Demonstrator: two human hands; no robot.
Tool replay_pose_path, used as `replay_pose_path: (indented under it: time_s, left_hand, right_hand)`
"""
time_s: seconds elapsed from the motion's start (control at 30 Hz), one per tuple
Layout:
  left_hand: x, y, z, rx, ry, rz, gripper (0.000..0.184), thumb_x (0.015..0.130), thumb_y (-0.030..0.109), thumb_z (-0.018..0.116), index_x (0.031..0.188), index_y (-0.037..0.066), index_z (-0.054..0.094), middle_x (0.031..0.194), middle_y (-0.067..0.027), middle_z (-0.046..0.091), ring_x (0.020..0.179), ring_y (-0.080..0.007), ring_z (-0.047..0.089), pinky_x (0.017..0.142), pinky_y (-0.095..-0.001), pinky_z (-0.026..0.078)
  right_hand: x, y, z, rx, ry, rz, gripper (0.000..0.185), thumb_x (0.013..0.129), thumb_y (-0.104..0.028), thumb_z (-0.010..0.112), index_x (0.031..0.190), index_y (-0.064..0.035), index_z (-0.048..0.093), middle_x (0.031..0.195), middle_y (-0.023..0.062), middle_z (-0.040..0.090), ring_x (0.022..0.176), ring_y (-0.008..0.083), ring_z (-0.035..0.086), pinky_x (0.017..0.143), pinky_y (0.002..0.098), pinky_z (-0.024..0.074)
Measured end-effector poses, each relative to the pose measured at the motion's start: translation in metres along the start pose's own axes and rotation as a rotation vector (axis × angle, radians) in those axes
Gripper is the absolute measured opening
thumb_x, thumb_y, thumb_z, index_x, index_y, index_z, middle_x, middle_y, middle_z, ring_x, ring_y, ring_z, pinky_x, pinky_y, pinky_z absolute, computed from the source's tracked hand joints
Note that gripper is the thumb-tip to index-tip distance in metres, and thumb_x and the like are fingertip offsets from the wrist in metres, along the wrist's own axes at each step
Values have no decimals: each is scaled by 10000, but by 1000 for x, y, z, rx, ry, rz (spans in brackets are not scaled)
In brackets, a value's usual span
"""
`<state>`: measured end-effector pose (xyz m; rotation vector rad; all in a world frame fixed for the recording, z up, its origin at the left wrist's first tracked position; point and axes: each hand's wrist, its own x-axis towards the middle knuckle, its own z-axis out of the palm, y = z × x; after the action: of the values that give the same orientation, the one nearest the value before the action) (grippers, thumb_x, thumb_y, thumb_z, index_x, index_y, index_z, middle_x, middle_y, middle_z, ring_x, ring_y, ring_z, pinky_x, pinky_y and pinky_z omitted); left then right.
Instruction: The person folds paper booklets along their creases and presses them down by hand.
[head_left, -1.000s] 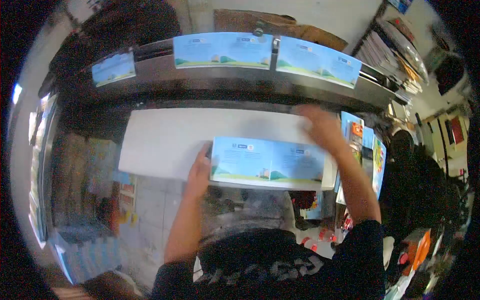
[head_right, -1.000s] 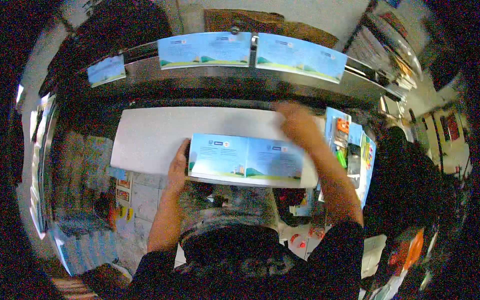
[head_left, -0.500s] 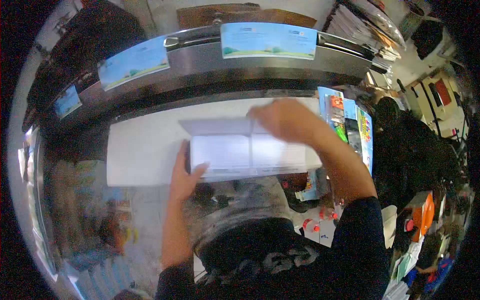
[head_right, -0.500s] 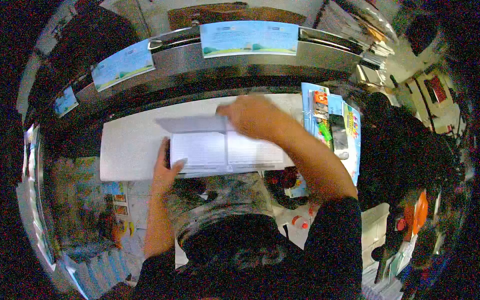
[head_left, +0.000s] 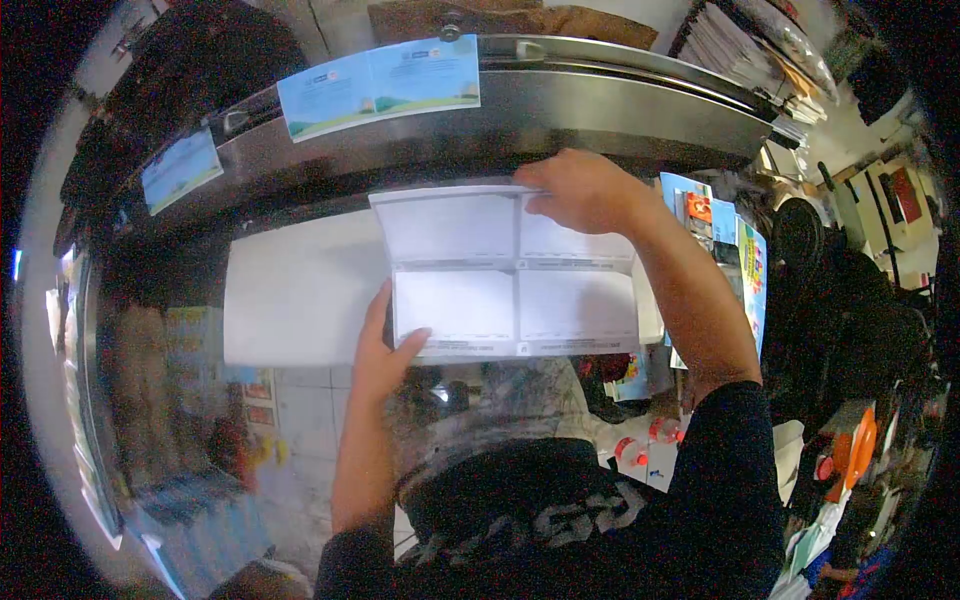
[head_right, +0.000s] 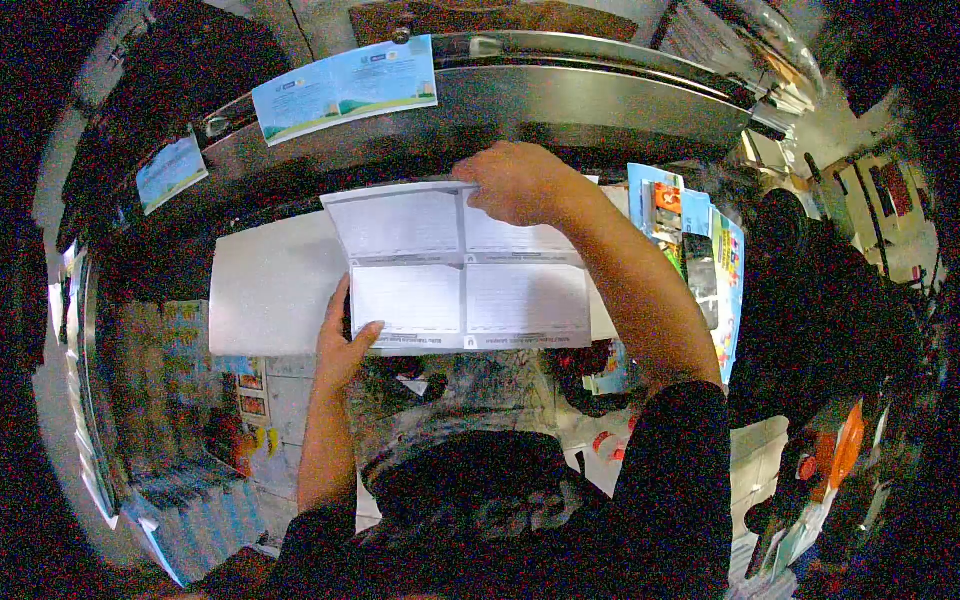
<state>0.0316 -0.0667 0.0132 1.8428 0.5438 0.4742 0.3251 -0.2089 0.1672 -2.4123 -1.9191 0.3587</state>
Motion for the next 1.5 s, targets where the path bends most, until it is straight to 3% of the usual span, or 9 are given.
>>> replay_pose_path:
  time_s: [0.27, 0.5, 0.63, 0.73, 0.83, 1.0, 1.27, 1.4, 1.5]
  left_hand:
    - [-3, 8, -7, 79, 5, 18, 668, 838, 120, 622, 1434, 7, 342, 1433, -186, 405, 1345, -287, 370, 1126, -385, 253]
    - [-7, 19, -5, -69, 43, -123, 620, 856, 110, 570, 1428, -8, 363, 1437, -194, 408, 1339, -291, 376, 1112, -391, 284]
    - [-2, -4, -8, -362, 29, -15, 648, 928, 317, 531, 1446, -7, 314, 1450, -198, 390, 1341, -292, 375, 1109, -396, 294]
    - [5, -16, -14, -319, 36, 56, 683, 954, 405, 488, 1458, -6, 281, 1443, -208, 393, 1330, -298, 393, 1101, -403, 313]
    - [9, -13, -14, -374, 58, 31, 709, 976, 462, 448, 1466, -6, 243, 1444, -210, 388, 1331, -302, 394, 1105, -414, 313]
    - [12, -34, -27, -435, 85, 42, 690, 983, 484, 407, 1454, 8, 239, 1403, -207, 424, 1304, -301, 422, 1105, -437, 325]
    - [6, -30, -15, -462, 99, 37, 669, 939, 320, 573, 1450, -1, 285, 1405, -165, 438, 1283, -277, 449, 1089, -414, 338]
    - [4, -21, -15, -334, 87, 2, 749, 852, 278, 677, 1444, 11, 304, 1414, -187, 431, 1301, -305, 432, 1089, -410, 340]
    - [1, 0, -16, 315, 32, 91, 799, 799, 312, 718, 1423, -1, 331, 1397, -216, 437, 1300, -351, 423, 1084, -426, 341]
  right_hand:
    - [-39, 74, -85, -419, 1269, 94, 386, 837, -22, 485, 1152, -178, 645, 1140, 106, 660, 1004, 307, 645, 854, 404, 530]
    - [3, 178, 11, -183, 676, 153, 365, 837, -58, 498, 1186, -88, 601, 1169, 151, 620, 1117, 339, 573, 976, 438, 442]
    - [-22, 58, 32, 15, 130, 471, 362, 863, -149, 517, 1213, -110, 600, 1205, 150, 612, 1086, 345, 591, 951, 452, 459]
    - [-72, -42, 77, 19, 54, 8, 628, 823, -416, 622, 1343, -96, 478, 1402, 166, 457, 1313, 304, 415, 1088, 420, 344]
    - [-102, -75, 112, -198, 330, -180, 530, 815, -311, 641, 1264, -66, 501, 1278, 185, 545, 1168, 339, 534, 931, 471, 476]
    - [-91, -74, 65, 222, -172, -84, 456, 849, -163, 552, 1299, -111, 496, 1256, 175, 566, 1125, 335, 569, 895, 443, 506]
    - [-51, 10, -64, -268, 298, 510, 268, 894, -215, 538, 1109, -97, 646, 908, 220, 655, 838, 401, 637, 733, 456, 507]
    - [-23, 83, -97, -499, 1151, 172, 433, 828, 7, 493, 1192, -185, 626, 1176, 125, 641, 1066, 317, 622, 903, 401, 515]
    - [3, 153, -61, -434, 979, 85, 484, 799, 70, 471, 1190, -170, 625, 1296, 113, 576, 1219, 287, 531, 1016, 384, 442]
